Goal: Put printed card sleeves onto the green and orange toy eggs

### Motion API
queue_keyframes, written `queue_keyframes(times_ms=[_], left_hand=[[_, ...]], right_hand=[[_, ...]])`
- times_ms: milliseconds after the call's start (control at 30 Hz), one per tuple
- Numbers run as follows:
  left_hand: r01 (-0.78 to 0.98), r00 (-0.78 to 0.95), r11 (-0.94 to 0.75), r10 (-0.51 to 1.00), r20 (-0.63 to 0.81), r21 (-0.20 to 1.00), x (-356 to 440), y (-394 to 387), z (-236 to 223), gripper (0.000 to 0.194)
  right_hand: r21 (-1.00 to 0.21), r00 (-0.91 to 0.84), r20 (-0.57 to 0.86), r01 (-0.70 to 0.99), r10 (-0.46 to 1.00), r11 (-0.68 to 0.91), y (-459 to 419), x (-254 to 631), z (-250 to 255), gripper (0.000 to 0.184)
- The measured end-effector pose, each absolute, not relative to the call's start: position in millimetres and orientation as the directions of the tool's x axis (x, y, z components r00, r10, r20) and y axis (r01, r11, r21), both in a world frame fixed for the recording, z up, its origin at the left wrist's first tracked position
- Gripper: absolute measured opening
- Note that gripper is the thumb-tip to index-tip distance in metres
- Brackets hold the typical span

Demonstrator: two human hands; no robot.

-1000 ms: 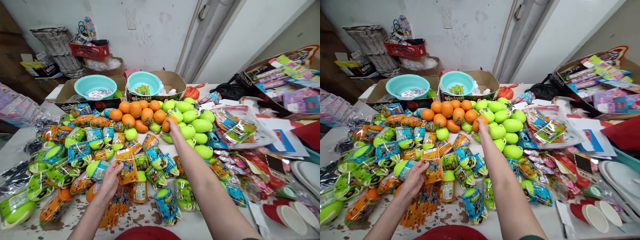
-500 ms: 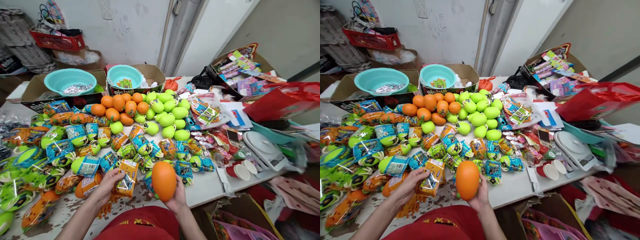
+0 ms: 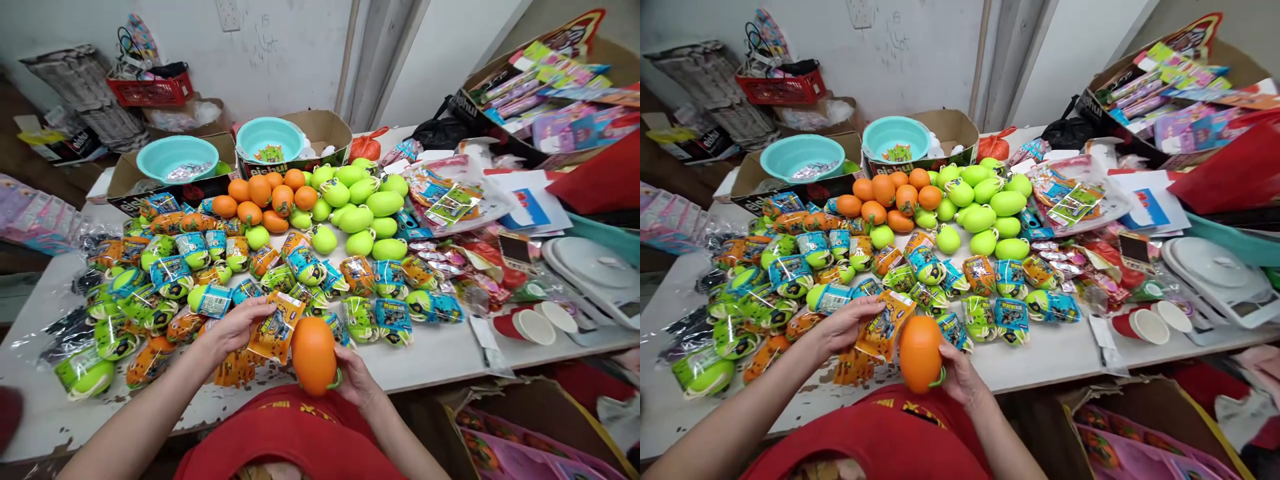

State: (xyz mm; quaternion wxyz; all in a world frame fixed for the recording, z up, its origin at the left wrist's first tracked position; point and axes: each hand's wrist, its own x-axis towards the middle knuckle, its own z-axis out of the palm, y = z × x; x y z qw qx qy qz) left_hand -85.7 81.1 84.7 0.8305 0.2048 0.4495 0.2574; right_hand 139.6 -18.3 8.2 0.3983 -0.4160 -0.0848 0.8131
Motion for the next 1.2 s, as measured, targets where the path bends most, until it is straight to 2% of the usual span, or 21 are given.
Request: queue_keyframes(times_ms=[133,333,500,667,800,933,1033,1133,1167,1200], left_hand=[[-0.205,0.504,0.792,0.589,-0.631,0.575,-87,81,83,0.025],[-0.065,0.495,0.763,0.584,-0.644,0.643,-85,76,80,0.021],[-0.002,0.515,0.760,0.558,-0.650,0.650,-82,77,88,0.021],[0.107,0.555,0.725,0.524,-0.646,0.680,-72,80,95,0.018],[0.185,0.601,0.692,0.482,-0.637,0.698,-66,78,102,0.020],[0.262,0.613,0.611,0.493,-0.618,0.747,-59,75,112,0.022],[0.204,0.560,0.496,0.648,-0.516,0.844,-58,78,115,0.025],[0.002,0.245,0.294,0.927,-0.285,0.956,-68,78,107,0.038],[-0.046,0.145,0.264,0.956,-0.256,0.963,-74,75,101,0.042],[-0.081,0.113,0.295,0.952,-0.285,0.952,-81,70,94,0.044]], right_hand=[[-0.537,-0.382,-0.527,-0.543,0.759,-0.646,-25,132,18,0.057],[-0.526,-0.455,-0.510,-0.506,0.730,-0.683,-30,127,41,0.052],[-0.600,-0.450,-0.526,-0.406,0.722,-0.690,-26,126,57,0.073],[-0.621,-0.450,-0.516,-0.390,0.729,-0.680,-24,123,62,0.061],[-0.636,-0.434,-0.494,-0.411,0.754,-0.653,-22,119,55,0.071],[-0.658,-0.483,-0.461,-0.376,0.744,-0.652,-17,117,48,0.071],[-0.667,-0.493,-0.443,-0.377,0.749,-0.643,-15,117,51,0.070],[-0.652,-0.481,-0.420,-0.430,0.769,-0.625,-18,118,57,0.067],[-0.648,-0.473,-0.412,-0.449,0.779,-0.615,-20,119,58,0.067],[-0.645,-0.465,-0.404,-0.466,0.788,-0.606,-21,119,59,0.066]])
